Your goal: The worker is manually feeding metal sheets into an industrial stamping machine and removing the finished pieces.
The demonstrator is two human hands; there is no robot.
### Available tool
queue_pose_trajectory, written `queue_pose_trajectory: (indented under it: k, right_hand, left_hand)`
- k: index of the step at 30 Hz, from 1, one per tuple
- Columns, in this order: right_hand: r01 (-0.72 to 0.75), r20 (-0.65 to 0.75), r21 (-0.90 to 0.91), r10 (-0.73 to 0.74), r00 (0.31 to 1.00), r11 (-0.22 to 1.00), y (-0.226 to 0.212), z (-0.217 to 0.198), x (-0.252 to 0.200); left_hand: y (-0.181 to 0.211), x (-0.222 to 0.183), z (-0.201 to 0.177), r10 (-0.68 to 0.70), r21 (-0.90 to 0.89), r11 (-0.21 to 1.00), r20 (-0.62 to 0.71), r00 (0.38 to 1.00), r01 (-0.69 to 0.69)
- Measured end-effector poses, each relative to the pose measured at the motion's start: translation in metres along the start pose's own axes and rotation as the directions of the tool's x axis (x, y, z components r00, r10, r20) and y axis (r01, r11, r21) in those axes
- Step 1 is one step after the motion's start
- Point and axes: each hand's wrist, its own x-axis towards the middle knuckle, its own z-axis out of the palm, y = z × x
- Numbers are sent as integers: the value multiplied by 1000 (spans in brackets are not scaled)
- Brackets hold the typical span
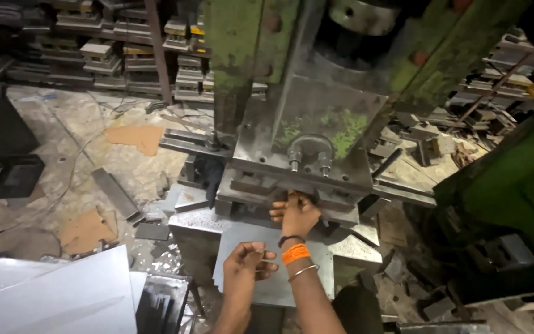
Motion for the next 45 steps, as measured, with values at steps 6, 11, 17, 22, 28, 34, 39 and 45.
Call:
queue_pose_trajectory:
  k: [6,11,17,22,28,34,39,45]
  right_hand:
    - [-155,28,250,152,988,956,29,-1,63]
    - [-83,11,-6,83,996,997,7,-37,-33]
    - [-190,128,-527,299,946,828,25,-134,-101]
    - [-424,266,-366,529,806,829,64,-96,-145]
    - [-300,676,-494,578,457,816,53,-22,-243]
    - [-245,499,-638,634,590,730,25,-20,-248]
    - [-240,532,-494,509,677,836,20,-16,-249]
    - [-144,662,-338,343,666,930,3,5,-228]
  left_hand:
    - [45,0,-40,296,38,953,72,952,-299]
    - [153,-26,-149,713,520,600,-2,701,-608]
    - [124,-44,-265,819,949,-275,147,555,154]
    - [55,-49,-226,669,950,-275,76,739,151]
    - [62,-58,-222,700,955,-289,254,668,-60]
    - [101,-100,-265,910,989,-106,54,410,104]
    - [122,-92,-312,685,828,561,-465,561,2]
    - [159,-112,-321,402,384,894,-461,791,-230]
